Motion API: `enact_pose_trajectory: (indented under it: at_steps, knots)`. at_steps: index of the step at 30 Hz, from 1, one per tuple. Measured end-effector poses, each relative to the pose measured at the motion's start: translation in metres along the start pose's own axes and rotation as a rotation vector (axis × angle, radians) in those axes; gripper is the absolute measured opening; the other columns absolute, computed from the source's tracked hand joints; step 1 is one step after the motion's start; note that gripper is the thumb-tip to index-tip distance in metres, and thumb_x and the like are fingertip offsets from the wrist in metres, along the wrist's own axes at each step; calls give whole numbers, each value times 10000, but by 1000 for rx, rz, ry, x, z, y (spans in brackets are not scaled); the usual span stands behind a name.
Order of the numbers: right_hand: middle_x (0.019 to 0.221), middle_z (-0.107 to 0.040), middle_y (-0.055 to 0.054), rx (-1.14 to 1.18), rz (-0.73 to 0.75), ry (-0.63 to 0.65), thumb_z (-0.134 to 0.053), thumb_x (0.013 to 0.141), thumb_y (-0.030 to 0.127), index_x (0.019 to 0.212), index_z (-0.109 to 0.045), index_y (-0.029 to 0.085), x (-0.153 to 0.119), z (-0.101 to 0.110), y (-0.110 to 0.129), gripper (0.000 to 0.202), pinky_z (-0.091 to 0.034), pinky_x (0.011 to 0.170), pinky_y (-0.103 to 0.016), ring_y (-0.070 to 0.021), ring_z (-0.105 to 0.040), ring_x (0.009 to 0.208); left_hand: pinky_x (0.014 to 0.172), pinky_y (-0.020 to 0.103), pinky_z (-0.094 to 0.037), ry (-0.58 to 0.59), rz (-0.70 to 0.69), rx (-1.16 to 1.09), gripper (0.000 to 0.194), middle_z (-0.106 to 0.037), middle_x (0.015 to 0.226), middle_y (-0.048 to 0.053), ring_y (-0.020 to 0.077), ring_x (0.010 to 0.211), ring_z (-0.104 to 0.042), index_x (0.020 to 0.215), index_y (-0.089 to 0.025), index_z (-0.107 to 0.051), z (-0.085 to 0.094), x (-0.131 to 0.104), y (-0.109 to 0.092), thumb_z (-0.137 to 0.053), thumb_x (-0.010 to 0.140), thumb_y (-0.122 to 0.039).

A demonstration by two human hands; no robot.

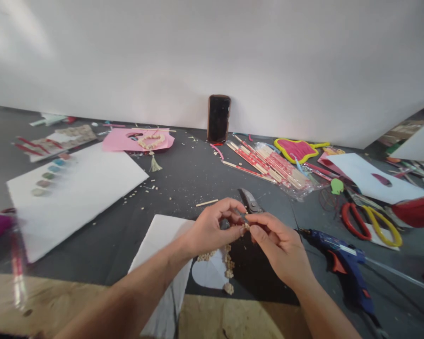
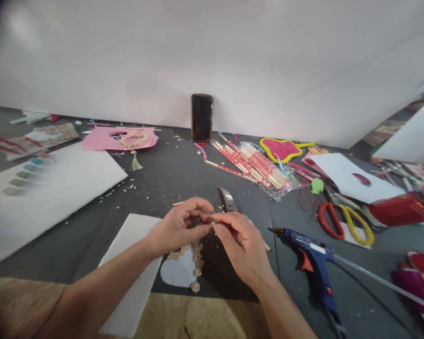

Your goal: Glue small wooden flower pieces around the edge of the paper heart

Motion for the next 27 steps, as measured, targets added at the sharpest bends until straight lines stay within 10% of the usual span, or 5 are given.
enact_pose_trajectory:
  at_steps: [27]
  knots:
    - [547,-579,20,42,-57,-111,-613,802,327,808,-662,206,-2,4,0,130,-435,442,-205,-112,-530,473,681,222,-457,-36,-78,170,78,-657,773,27,118,701,-574,808,-142,-657,2,2,-12,-631,768,-204]
Point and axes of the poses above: each hand's wrist, its own x-axis towards the middle knuckle, its own z-axis out of the back of the hand, y = z × x, the point moved 7 cm from there along x, towards the middle knuckle
